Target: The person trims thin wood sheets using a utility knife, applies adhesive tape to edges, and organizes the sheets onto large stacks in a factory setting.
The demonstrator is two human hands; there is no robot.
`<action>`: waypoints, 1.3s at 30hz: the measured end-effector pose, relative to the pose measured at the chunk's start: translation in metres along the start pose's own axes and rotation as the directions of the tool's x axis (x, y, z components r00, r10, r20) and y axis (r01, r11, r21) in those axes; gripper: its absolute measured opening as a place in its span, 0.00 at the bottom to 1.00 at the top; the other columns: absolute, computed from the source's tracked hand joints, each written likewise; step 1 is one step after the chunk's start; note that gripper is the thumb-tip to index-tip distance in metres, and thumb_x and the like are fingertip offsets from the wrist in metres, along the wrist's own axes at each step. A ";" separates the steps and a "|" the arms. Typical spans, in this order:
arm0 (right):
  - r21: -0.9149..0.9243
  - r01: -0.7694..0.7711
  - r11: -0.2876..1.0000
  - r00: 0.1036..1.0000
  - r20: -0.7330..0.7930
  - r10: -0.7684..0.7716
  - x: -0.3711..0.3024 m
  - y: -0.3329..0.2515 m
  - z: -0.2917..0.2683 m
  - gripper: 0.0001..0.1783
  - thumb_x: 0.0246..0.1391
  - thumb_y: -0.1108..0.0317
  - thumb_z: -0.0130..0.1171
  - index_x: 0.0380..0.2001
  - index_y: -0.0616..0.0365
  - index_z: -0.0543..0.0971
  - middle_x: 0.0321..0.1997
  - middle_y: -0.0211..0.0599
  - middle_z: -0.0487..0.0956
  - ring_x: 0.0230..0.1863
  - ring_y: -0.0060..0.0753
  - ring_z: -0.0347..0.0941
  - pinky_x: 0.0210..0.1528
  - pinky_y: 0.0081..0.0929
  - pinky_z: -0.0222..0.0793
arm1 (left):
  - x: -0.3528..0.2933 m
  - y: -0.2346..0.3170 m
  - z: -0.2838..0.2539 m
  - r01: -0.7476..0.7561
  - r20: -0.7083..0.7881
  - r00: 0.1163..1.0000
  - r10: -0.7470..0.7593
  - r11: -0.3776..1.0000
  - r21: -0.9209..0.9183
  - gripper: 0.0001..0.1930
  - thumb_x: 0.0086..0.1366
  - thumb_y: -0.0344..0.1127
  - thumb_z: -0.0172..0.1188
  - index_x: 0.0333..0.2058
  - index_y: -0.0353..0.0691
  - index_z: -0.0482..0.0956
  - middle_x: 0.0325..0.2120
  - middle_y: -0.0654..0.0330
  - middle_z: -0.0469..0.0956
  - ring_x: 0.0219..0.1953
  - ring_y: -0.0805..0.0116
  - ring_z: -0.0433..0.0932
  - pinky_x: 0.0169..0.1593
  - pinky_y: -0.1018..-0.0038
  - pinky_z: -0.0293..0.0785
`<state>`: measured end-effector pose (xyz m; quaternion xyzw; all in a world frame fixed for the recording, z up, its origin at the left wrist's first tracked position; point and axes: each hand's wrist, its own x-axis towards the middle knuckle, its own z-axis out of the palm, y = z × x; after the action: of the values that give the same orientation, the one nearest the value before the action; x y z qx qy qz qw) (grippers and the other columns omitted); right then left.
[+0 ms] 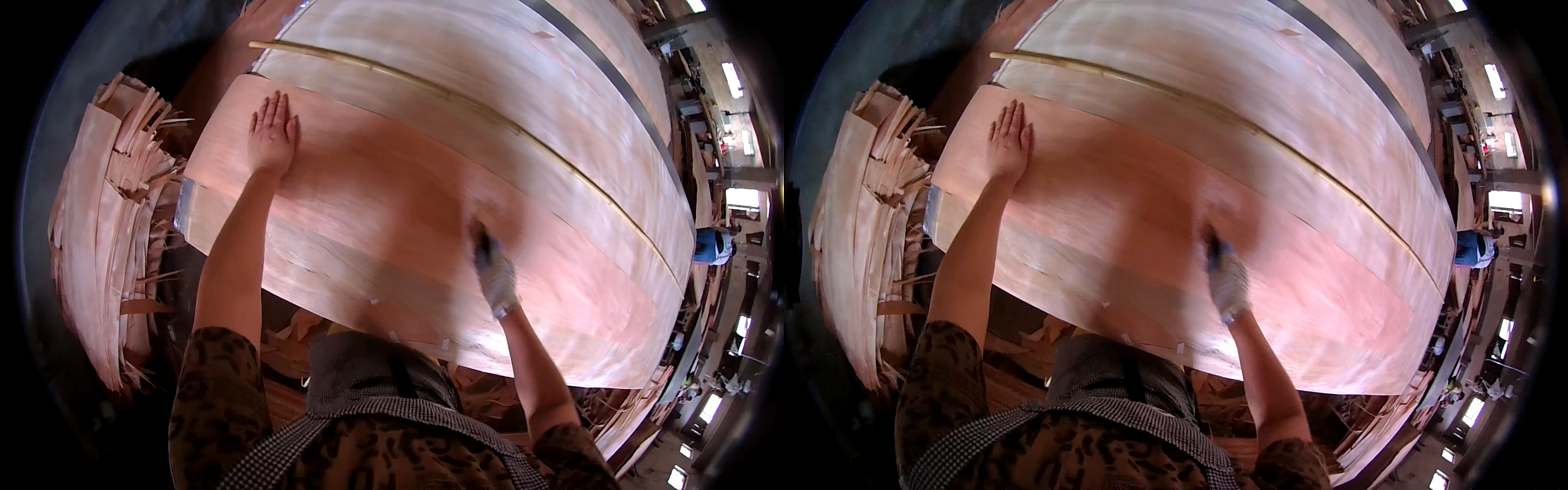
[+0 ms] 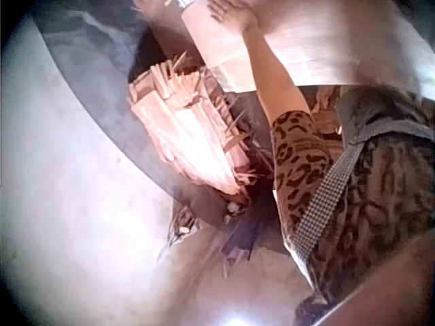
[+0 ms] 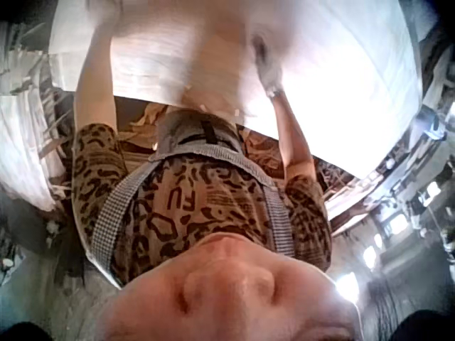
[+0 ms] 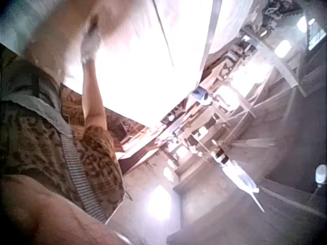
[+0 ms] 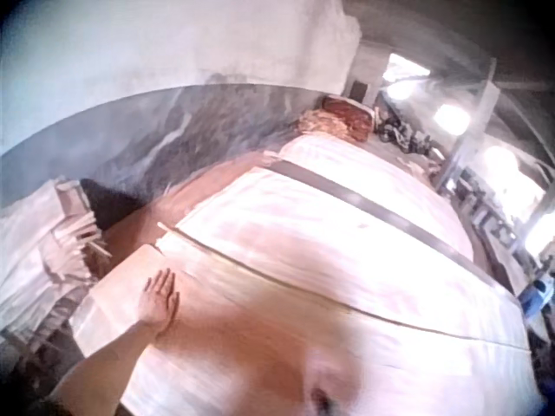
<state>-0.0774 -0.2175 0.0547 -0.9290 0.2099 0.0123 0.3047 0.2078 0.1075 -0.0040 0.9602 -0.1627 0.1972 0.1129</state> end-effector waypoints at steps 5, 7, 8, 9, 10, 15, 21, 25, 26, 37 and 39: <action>-0.322 0.467 0.824 0.842 0.448 -0.303 0.129 -0.181 0.102 0.12 0.52 0.63 0.42 0.35 0.56 0.70 0.27 0.46 0.75 0.27 0.46 0.73 0.25 0.38 0.66 | 0.000 -0.007 0.007 0.021 -0.052 0.998 -0.027 0.992 -0.125 0.22 0.61 0.37 0.40 0.54 0.41 0.59 0.55 0.57 0.59 0.57 0.60 0.56 0.59 0.63 0.49; -0.175 0.263 0.949 0.911 0.368 -0.185 0.169 -0.234 0.134 0.16 0.54 0.59 0.37 0.42 0.53 0.69 0.28 0.48 0.75 0.33 0.46 0.73 0.32 0.40 0.67 | 0.006 -0.002 0.010 0.016 -0.076 0.997 -0.029 0.986 -0.168 0.20 0.60 0.36 0.41 0.52 0.44 0.63 0.54 0.56 0.60 0.57 0.58 0.57 0.58 0.62 0.51; -0.227 0.197 0.954 0.928 0.357 -0.106 0.181 -0.244 0.143 0.18 0.55 0.58 0.35 0.44 0.52 0.67 0.29 0.49 0.75 0.36 0.47 0.73 0.35 0.41 0.67 | 0.009 0.004 0.010 0.000 -0.069 0.998 -0.011 0.986 -0.165 0.19 0.60 0.36 0.41 0.51 0.44 0.64 0.54 0.56 0.60 0.57 0.57 0.58 0.58 0.62 0.51; -0.234 0.260 0.937 0.938 0.292 -0.187 0.175 -0.243 0.152 0.18 0.55 0.57 0.35 0.44 0.52 0.67 0.30 0.49 0.75 0.37 0.48 0.73 0.36 0.42 0.66 | 0.005 0.004 0.011 -0.004 -0.052 0.999 -0.004 0.988 -0.156 0.19 0.60 0.35 0.42 0.51 0.45 0.65 0.54 0.56 0.60 0.57 0.57 0.58 0.58 0.61 0.52; -0.248 0.310 0.918 0.941 0.219 -0.259 0.167 -0.235 0.156 0.19 0.55 0.57 0.34 0.45 0.52 0.67 0.31 0.49 0.76 0.38 0.48 0.72 0.37 0.42 0.66 | 0.004 0.006 0.014 -0.011 -0.063 0.998 0.002 0.990 -0.142 0.18 0.60 0.35 0.42 0.50 0.45 0.66 0.54 0.55 0.60 0.56 0.56 0.58 0.57 0.61 0.53; -0.468 0.468 0.750 0.743 0.667 -0.047 0.060 -0.134 0.091 0.15 0.53 0.61 0.41 0.42 0.49 0.70 0.29 0.38 0.77 0.30 0.43 0.75 0.24 0.38 0.68 | -0.003 -0.022 0.050 -0.159 -0.184 0.970 0.160 0.987 0.023 0.18 0.60 0.35 0.41 0.50 0.48 0.67 0.52 0.53 0.63 0.53 0.54 0.63 0.53 0.59 0.58; -0.648 0.540 0.536 0.757 0.653 0.028 -0.055 0.102 -0.065 0.12 0.49 0.72 0.43 0.38 0.50 0.69 0.22 0.32 0.73 0.16 0.25 0.71 0.10 0.26 0.60 | -0.008 -0.046 0.036 -0.082 -0.139 0.986 0.092 0.994 0.077 0.21 0.64 0.42 0.36 0.54 0.41 0.60 0.55 0.53 0.58 0.56 0.56 0.58 0.57 0.64 0.53; -0.366 0.449 0.815 0.856 0.437 -0.275 -0.074 0.117 -0.078 0.06 0.50 0.69 0.42 0.32 0.55 0.67 0.21 0.40 0.75 0.17 0.37 0.72 0.10 0.34 0.60 | -0.113 0.323 -0.008 0.081 0.092 0.996 -0.011 0.586 -0.806 0.26 0.65 0.45 0.35 0.57 0.37 0.52 0.57 0.55 0.54 0.60 0.59 0.49 0.61 0.66 0.43; -0.355 0.448 0.821 0.815 0.540 -0.210 -0.074 0.127 -0.077 0.08 0.50 0.66 0.42 0.32 0.56 0.67 0.22 0.41 0.75 0.19 0.39 0.73 0.14 0.38 0.62 | -0.146 0.368 -0.026 0.044 0.118 0.988 0.096 0.561 -0.827 0.26 0.65 0.45 0.35 0.57 0.37 0.51 0.58 0.55 0.53 0.60 0.59 0.49 0.61 0.65 0.43; -0.423 0.366 0.829 0.930 0.131 -0.344 -0.168 0.433 -0.249 0.06 0.51 0.68 0.41 0.24 0.55 0.66 0.21 0.34 0.69 0.19 0.32 0.66 0.16 0.26 0.61 | -0.163 0.391 -0.019 -0.285 0.039 0.947 0.319 0.889 -0.358 0.25 0.63 0.44 0.38 0.56 0.37 0.53 0.56 0.52 0.56 0.57 0.53 0.56 0.59 0.62 0.50; -0.584 0.262 0.768 0.960 0.236 -0.149 -0.175 0.427 -0.265 0.06 0.51 0.69 0.41 0.22 0.54 0.65 0.21 0.32 0.65 0.21 0.29 0.62 0.20 0.25 0.59 | -0.170 0.414 -0.016 -0.186 0.022 0.974 0.226 0.849 -0.496 0.25 0.63 0.44 0.37 0.55 0.37 0.53 0.55 0.52 0.57 0.56 0.54 0.57 0.59 0.63 0.50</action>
<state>-0.4341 -0.6123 0.0574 -0.9898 0.0637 0.1276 0.0057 -0.0932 -0.2241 0.0026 0.8841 -0.3136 0.1220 0.3242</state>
